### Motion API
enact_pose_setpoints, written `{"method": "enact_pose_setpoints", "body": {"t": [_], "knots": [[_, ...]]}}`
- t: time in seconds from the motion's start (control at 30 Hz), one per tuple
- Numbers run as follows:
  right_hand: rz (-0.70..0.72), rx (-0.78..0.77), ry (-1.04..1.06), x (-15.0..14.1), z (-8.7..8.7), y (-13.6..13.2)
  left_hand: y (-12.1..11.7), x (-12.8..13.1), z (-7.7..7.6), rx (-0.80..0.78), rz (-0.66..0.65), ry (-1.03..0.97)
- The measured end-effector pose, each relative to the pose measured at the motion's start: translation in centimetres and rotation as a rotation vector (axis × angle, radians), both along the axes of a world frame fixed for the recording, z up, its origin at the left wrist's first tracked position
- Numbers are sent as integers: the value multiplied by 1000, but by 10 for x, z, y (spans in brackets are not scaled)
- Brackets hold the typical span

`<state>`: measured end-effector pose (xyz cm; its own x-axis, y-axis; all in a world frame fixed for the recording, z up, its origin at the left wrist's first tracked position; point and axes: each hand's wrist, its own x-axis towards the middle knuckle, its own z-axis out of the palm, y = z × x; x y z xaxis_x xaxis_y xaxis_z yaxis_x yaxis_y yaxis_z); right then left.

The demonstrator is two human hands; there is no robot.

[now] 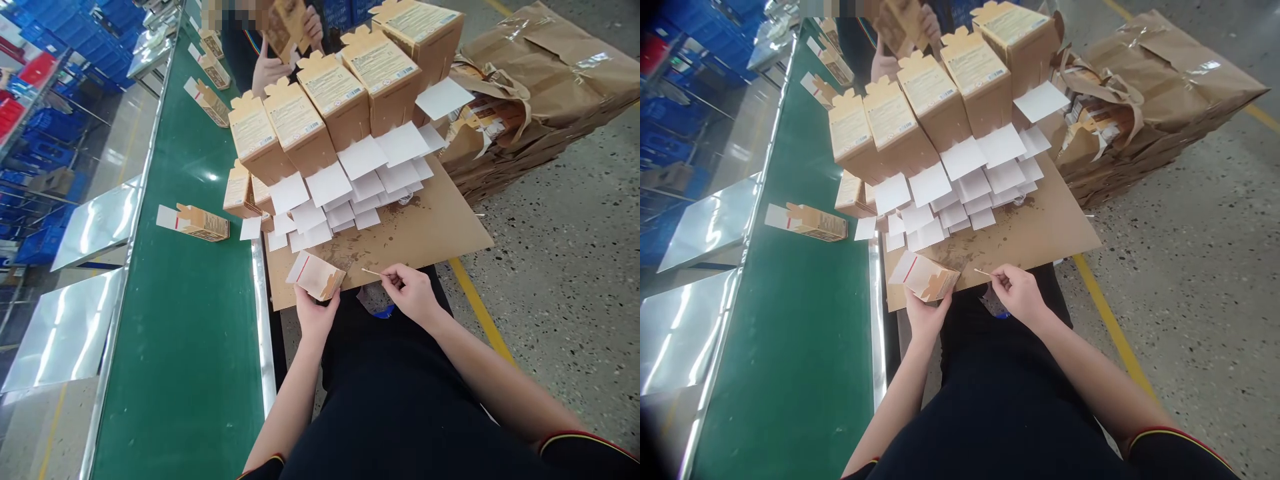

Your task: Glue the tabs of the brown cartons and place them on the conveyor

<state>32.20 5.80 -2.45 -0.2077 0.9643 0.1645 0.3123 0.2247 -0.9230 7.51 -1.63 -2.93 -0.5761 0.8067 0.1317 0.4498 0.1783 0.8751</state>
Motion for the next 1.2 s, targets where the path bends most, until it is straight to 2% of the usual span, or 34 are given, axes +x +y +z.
{"method": "enact_pose_setpoints", "body": {"t": [0.17, 0.27, 0.37, 0.5, 0.57, 0.63, 0.73, 0.93, 1.03, 1.2], "knots": [[15, -60, 10, 1, 11, -6, 3, 6, 0, -36, 17, -70], [18, -77, 29, 1, 14, -6, 3, -11, 2, 21, 32, -177], [-14, -58, 35, 8, 13, -4, -5, -62, 11, 81, 212, -172], [-33, -30, 12, 19, 11, 3, -26, -158, 26, 220, 459, -91], [-23, -35, 5, 20, 11, 7, -35, -194, 28, 192, 533, -66], [-17, -39, 6, 19, 11, 11, -37, -213, 25, 122, 575, -80], [-22, -38, -3, 17, 11, 15, -30, -220, 15, 91, 588, -117], [-9, -24, -68, 22, 9, 17, -10, -216, 1, 45, 606, -40], [7, -22, -75, 23, 12, 18, -4, -218, 3, 43, 588, -61], [-58, -15, -74, 29, 19, 25, 3, -227, 17, 46, 549, -176]]}}
